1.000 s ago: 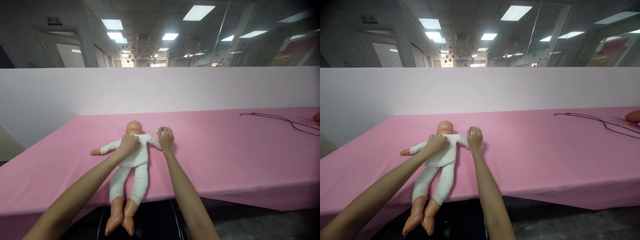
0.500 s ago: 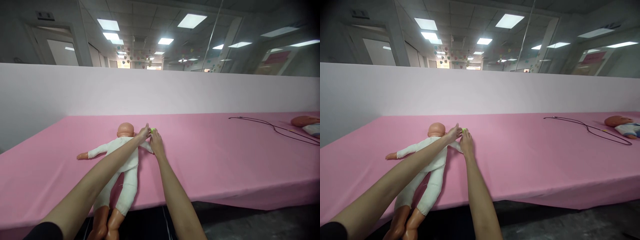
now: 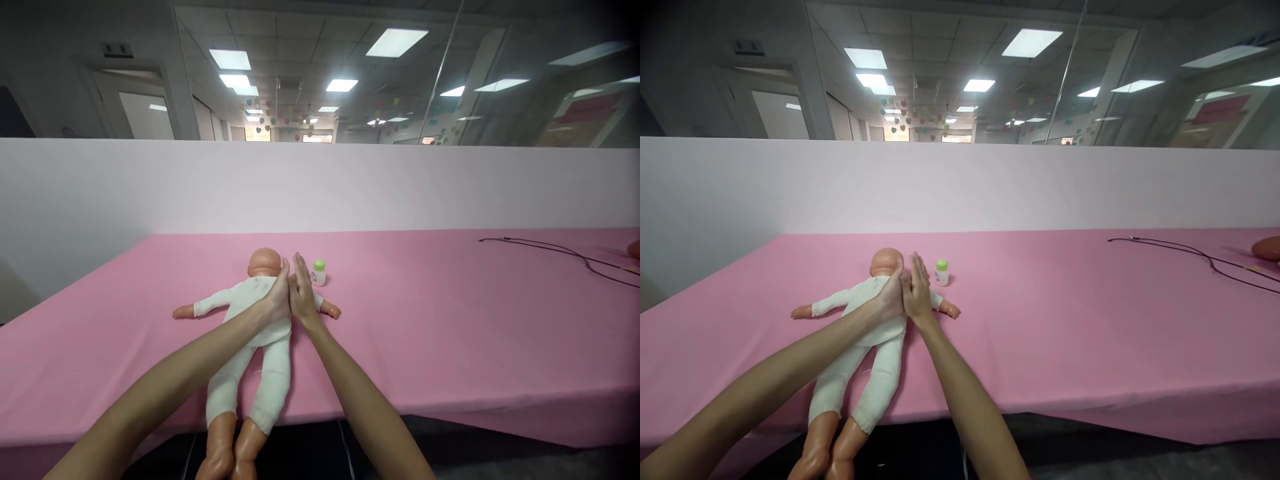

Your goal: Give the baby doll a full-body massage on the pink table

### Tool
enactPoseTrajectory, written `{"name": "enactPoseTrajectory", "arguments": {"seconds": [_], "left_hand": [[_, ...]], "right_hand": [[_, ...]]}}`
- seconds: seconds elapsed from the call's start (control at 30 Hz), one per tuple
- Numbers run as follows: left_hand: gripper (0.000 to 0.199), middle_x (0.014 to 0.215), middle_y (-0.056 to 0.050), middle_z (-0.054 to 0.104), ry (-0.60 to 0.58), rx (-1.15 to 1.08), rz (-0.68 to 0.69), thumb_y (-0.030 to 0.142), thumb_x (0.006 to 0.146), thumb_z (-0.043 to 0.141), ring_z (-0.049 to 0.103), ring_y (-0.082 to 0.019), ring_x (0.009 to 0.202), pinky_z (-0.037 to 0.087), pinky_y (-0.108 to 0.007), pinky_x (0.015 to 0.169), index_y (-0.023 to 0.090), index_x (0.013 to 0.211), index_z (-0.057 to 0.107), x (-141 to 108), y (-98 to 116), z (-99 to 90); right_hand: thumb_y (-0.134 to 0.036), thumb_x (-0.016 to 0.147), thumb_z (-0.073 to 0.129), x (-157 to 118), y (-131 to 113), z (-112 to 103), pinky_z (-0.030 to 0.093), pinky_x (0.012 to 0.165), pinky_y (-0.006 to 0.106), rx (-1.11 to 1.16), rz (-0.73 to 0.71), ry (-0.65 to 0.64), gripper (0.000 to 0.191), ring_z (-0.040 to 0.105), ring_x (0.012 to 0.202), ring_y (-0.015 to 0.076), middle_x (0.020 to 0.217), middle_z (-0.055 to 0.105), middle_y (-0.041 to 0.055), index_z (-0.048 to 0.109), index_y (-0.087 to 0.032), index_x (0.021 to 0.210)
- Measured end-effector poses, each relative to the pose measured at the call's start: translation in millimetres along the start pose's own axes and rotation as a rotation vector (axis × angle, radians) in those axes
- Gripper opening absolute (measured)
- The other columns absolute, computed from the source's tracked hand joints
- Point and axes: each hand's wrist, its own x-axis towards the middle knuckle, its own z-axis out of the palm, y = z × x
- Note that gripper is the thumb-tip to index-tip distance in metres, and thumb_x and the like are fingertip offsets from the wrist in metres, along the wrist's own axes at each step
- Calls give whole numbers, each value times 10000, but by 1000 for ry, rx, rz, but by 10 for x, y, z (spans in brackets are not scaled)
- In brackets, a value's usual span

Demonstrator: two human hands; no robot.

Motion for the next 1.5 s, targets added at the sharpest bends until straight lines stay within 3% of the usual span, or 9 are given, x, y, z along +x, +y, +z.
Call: {"name": "enactPoseTrajectory", "arguments": {"seconds": [0.1,0.27,0.47,0.67,0.8,1.03,1.23,1.37,1.5], "left_hand": [[870,1520,-161,605,-55,-83,-5,808,979,239,424,-356,1538,421,-488,1231,203,1479,615,-116,161,-244],[838,1641,-109,486,31,-57,55,766,964,407,270,-317,1618,317,-476,1300,258,1629,451,-156,200,-380],[882,1454,-179,661,-126,-66,36,866,939,334,498,-386,1475,430,-507,1200,193,1359,719,-315,371,-549],[412,1276,-139,761,313,725,275,486,952,634,675,-336,1208,482,-447,1093,169,1169,782,-306,342,-1334],[351,1187,-104,788,276,956,194,411,967,586,708,-291,1091,514,-395,990,182,1161,767,-297,-13,-1686],[179,1030,-93,792,205,1118,174,311,922,638,706,-275,953,499,-363,845,194,951,770,-170,-200,-1736],[184,1065,-114,749,251,1279,324,219,952,595,674,-299,1056,503,-397,927,198,995,772,-250,-141,-1644],[257,1072,-100,739,61,1227,348,289,1011,545,685,-271,1007,515,-386,898,210,983,789,-411,28,-1687],[252,1043,-47,763,-126,1110,185,429,962,648,708,-259,949,521,-358,832,240,1046,792,-486,191,-1763]], "right_hand": [[-665,1088,219,-88,-89,43,193,1346,512,-17,83,-12,772,145,1659,245,1783,196,64,177,-230,1724],[-785,1013,346,-226,-283,187,154,1346,566,-80,-195,-178,912,122,1659,320,1747,301,103,231,-216,1716],[-665,1086,275,-84,-129,73,234,1336,502,-9,10,-14,759,204,1646,257,1769,244,94,285,-211,1694],[-496,1063,511,-111,11,98,306,1303,501,-171,-18,-225,596,398,1559,293,1643,491,100,483,-234,1598],[-382,1027,605,-118,29,198,431,1185,506,-305,-14,-299,421,575,1367,332,1419,677,123,650,-227,1416],[-195,1044,571,11,59,310,490,980,445,-545,7,-292,172,644,1059,309,1071,755,123,736,-202,998],[-174,1029,621,103,43,328,478,978,407,-579,26,-373,124,640,1083,274,1101,757,102,745,-166,1025],[-176,1019,646,62,-59,208,464,1050,409,-517,-68,-361,195,616,1181,273,1223,727,115,744,-172,1186],[-255,989,722,11,-205,106,494,986,350,-309,-23,-534,181,671,1117,234,1176,765,73,762,-189,1153]]}}
